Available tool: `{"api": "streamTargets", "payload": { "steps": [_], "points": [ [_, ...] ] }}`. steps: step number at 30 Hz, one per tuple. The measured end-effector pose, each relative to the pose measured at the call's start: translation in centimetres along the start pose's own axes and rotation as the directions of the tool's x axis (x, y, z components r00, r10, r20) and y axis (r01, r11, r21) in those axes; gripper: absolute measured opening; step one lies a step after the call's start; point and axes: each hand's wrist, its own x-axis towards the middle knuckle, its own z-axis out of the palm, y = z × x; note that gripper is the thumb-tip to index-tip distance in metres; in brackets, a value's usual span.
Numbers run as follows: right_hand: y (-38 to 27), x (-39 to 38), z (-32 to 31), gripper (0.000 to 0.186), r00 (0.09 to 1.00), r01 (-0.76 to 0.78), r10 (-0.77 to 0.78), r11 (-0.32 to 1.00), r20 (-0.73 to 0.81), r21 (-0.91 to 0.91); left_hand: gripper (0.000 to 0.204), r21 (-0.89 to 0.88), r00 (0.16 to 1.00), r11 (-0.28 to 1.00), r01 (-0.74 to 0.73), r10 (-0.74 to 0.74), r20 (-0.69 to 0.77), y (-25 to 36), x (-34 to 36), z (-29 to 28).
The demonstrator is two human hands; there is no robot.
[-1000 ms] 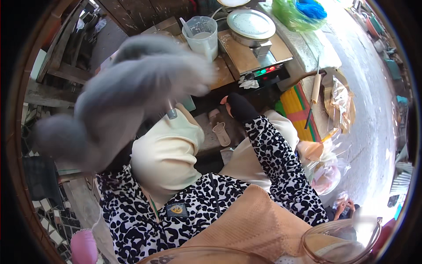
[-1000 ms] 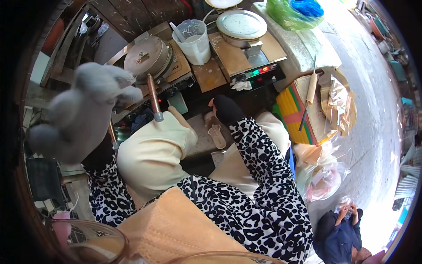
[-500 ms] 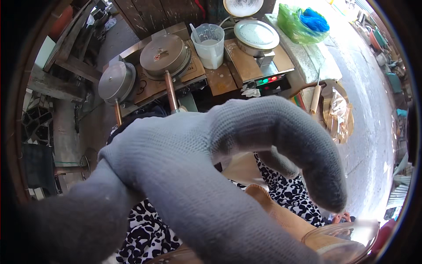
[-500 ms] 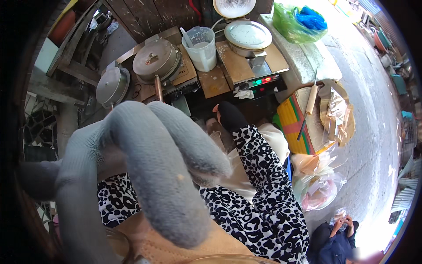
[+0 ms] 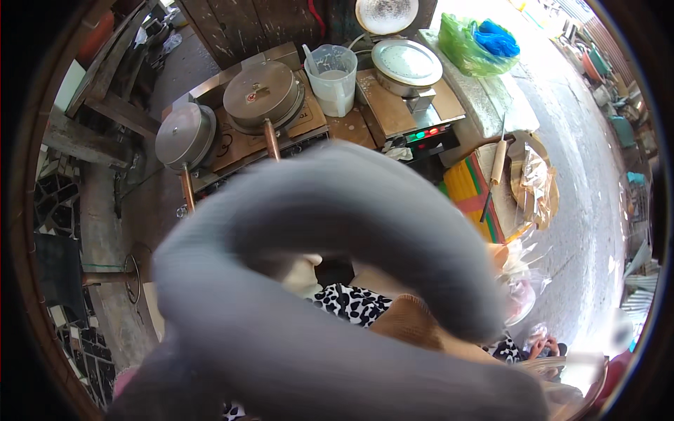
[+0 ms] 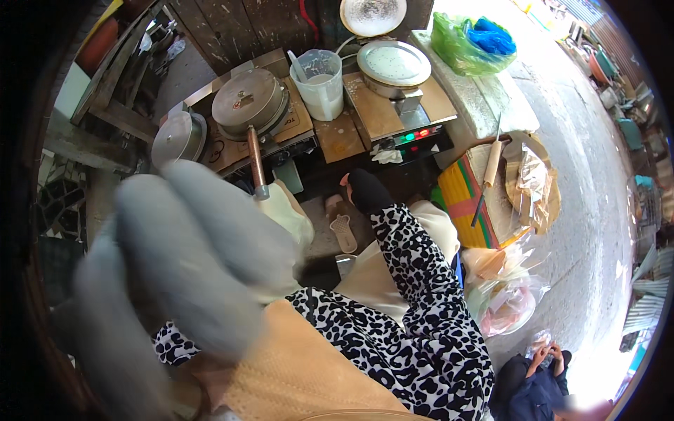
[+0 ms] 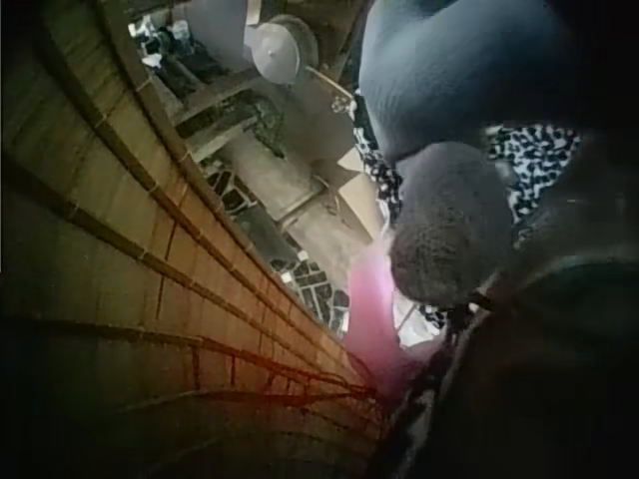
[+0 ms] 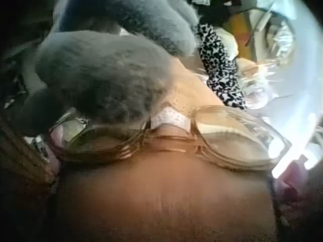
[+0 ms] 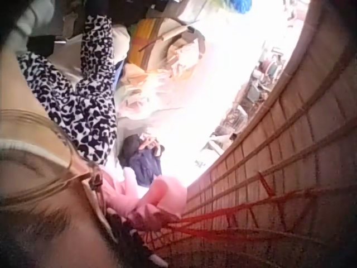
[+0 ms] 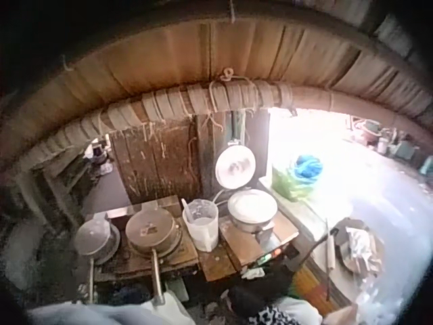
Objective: The recorder is preparing and cooking crepes or pancakes on multiple circular griddles at a food stall.
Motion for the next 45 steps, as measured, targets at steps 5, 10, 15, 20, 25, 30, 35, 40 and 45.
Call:
{"api": "streamTargets", "payload": {
  "steps": [5,10,15,20,25,30,35,40,45],
  "points": [
    [1.3,-1.3,-4.9,0.018,0.996,-0.033,0.048,0.979,0.073,-0.202,0.025,0.08,0.913,0.963,-0.258,0.27,-0.306,1.1,-1.0,-4.6],
    [1.0,-1.3,-4.4,0.015,0.998,-0.019,0.027,0.99,0.06,-0.138,0.026,0.459,0.657,0.723,-0.516,0.679,-0.329,1.4,-4.7,-6.0],
    [0.0,-1.1,-4.6,0.015,0.99,-0.108,0.119,0.986,0.08,-0.125,0.029,0.629,0.562,0.55,-0.549,0.8,-0.209,1.8,-8.4,-4.9],
    [0.2,-1.1,-4.4,0.015,0.982,-0.165,0.175,0.978,0.071,-0.128,0.035,0.655,0.524,0.48,-0.584,0.839,-0.147,2.0,-8.3,-4.9],
    [-0.3,-0.6,-4.9,0.021,0.921,-0.354,0.37,0.926,0.121,-0.132,0.035,0.613,0.711,0.579,-0.538,0.702,-0.039,-3.7,0.1,-4.7],
    [0.3,-0.7,-3.5,0.018,0.979,-0.079,0.054,0.989,-0.194,-0.124,0.024,0.406,0.853,0.903,-0.138,-0.1,0.513,-9.6,4.2,-0.7],
    [-8.8,2.8,-6.2,0.037,0.874,-0.47,0.241,0.637,0.421,0.612,0.034,0.425,0.178,0.905,-0.023,-0.414,0.893,-21.2,-1.3,2.6],
    [-7.6,1.8,-6.6,0.045,0.872,-0.427,0.203,0.762,0.446,0.488,0.042,0.336,0.068,0.941,-0.046,-0.333,0.941,-27.2,-2.7,5.4],
    [-8.2,2.6,-8.4,0.05,0.843,-0.421,0.366,0.905,0.394,0.06,0.043,0.346,0.194,0.898,-0.273,-0.301,0.934,-35.4,-6.2,4.3]
  ]
}}
